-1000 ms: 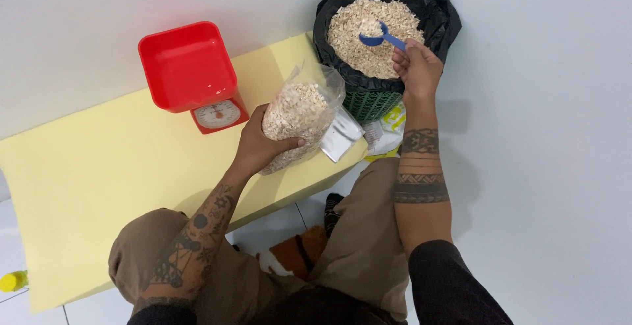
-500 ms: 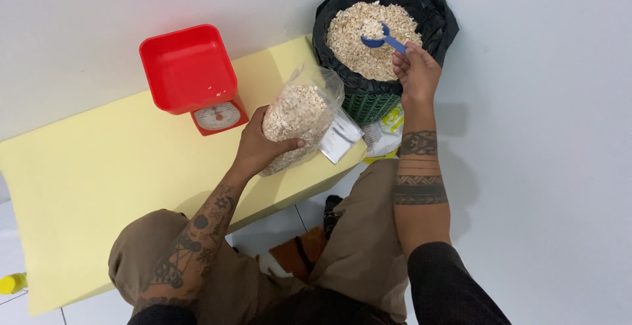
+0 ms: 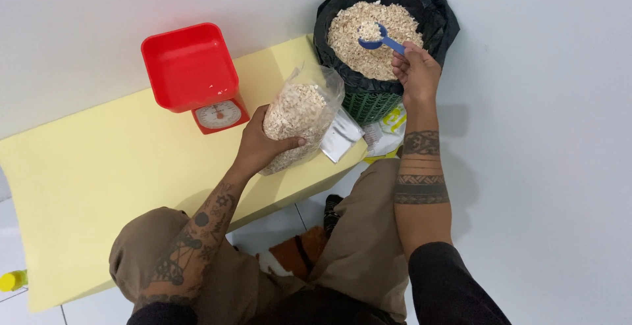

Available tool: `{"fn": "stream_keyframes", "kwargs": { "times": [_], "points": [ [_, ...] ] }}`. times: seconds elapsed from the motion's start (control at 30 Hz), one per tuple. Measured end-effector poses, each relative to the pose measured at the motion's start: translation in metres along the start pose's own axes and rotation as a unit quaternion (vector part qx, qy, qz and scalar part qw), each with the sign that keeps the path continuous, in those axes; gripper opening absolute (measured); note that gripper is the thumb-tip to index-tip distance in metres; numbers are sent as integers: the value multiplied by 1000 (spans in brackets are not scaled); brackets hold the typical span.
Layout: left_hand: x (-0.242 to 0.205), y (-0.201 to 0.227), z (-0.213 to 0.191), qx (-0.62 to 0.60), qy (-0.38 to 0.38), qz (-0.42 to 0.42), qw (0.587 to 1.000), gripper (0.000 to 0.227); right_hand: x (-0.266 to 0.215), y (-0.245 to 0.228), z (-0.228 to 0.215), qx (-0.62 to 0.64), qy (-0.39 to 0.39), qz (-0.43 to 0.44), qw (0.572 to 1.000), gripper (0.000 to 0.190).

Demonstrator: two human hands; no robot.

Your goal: Scooping wood shavings from a bin into a plastic bag and weighing it on a scale for packaging.

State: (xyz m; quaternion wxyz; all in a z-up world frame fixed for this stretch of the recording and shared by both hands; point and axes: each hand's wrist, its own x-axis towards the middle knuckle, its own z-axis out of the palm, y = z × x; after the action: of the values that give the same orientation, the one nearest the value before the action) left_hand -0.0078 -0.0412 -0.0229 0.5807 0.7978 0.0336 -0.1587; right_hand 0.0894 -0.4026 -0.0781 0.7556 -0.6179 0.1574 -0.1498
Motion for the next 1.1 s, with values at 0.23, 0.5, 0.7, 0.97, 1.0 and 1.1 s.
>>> {"fn": "stream_keyframes", "kwargs": {
  "times": [0.23, 0.5, 0.7, 0.97, 1.0, 1.1],
  "points": [
    [-1, 0, 1, -15, 8, 4, 1000, 98, -23, -27, 18, 8, -2, 24, 1000, 41],
    [6, -13, -3, -44, 13, 2, 999, 97, -39, -34, 33, -11, -207, 25, 978, 39],
    [-13, -21, -15, -28, 18, -34, 999, 98, -61, -23, 44, -88, -247, -4, 965, 33],
    [-27, -30, -28, -63, 61, 3, 996, 97, -111, -73, 94, -278, -339, -124, 890, 28],
    [-29, -33, -30, -68, 65, 5, 996, 99, -115, -72, 97, -315, -342, -166, 870, 28],
    [-29, -40, -38, -53, 69, -2, 996, 103, -132, -75, 118, -331, -337, -282, 835, 22]
  ]
}}
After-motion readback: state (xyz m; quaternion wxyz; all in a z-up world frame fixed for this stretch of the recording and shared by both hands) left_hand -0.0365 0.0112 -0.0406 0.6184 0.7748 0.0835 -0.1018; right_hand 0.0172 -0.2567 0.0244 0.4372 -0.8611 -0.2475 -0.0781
